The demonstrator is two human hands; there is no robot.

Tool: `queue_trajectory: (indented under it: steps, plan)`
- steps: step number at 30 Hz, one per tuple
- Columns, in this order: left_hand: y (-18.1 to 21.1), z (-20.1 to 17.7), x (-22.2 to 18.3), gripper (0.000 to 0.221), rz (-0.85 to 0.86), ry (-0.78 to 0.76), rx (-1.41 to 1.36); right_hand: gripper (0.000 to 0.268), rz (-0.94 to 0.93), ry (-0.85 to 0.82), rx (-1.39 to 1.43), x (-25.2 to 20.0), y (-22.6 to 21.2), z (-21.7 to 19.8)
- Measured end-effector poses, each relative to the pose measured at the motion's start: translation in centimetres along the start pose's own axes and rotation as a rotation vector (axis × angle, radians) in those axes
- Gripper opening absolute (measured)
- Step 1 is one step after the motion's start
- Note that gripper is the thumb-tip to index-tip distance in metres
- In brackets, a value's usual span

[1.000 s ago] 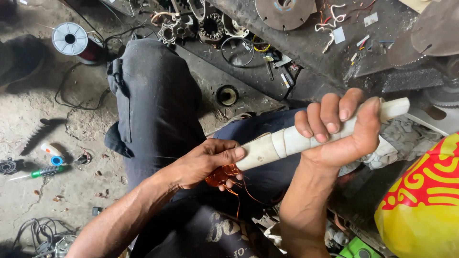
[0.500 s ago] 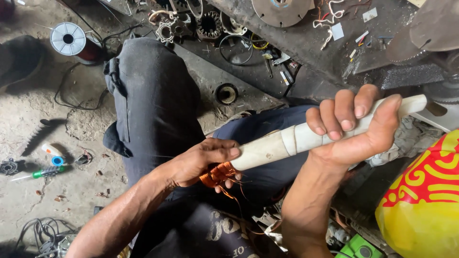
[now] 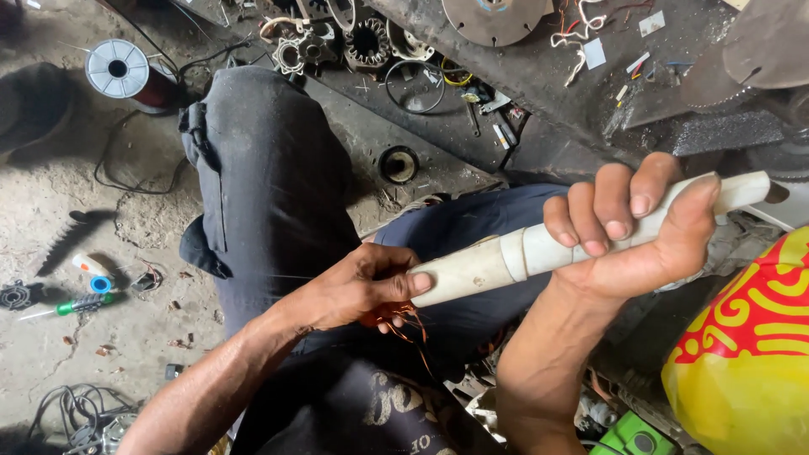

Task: Operating a manual winding machine to wind copper wire onto a bobbin for an electrical component.

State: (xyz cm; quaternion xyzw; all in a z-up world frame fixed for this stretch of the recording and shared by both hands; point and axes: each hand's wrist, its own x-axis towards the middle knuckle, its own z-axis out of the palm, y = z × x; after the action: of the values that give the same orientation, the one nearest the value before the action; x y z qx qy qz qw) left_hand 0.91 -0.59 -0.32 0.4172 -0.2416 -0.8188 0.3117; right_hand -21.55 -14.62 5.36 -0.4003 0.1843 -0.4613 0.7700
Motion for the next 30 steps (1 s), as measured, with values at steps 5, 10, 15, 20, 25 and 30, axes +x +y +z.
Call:
queue_trajectory:
  steps: [5, 10, 15, 20, 25, 30]
  plan:
    - [-1.9, -1.0, 0.5, 0.034, 0.059, -0.169, -0.169, 0.037, 0.063, 0.077, 0.065, 0.5, -0.1, -1.4]
    - [-3.4, -1.2, 1.0, 0.05, 0.074, -0.149, -0.344, 0.039, 0.096, 0.152, 0.201, 0.4, 0.6, -2.3]
    - [-3.0, -0.9, 1.2, 0.051, 0.008, -0.087, -0.473, 0.039, -0.043, 0.31, 0.233, -0.3, 0.7, -2.3]
    - [-2.9, -0.8, 2.0, 0.054, 0.076, -0.002, -0.54, 0.04, -0.247, 0.227, 0.113, -3.1, -1.1, -5.1]
    - [4.8, -0.6, 2.7, 0.06, 0.17, 0.188, -0.59, 0.03, -0.456, 0.271, -0.077, -8.2, -4.5, -10.4]
    - [15.9, -2.4, 10.8, 0.034, 1.036, 0.823, -0.068, 0.035, -0.43, 0.275, -0.12, -9.1, -5.0, -9.4]
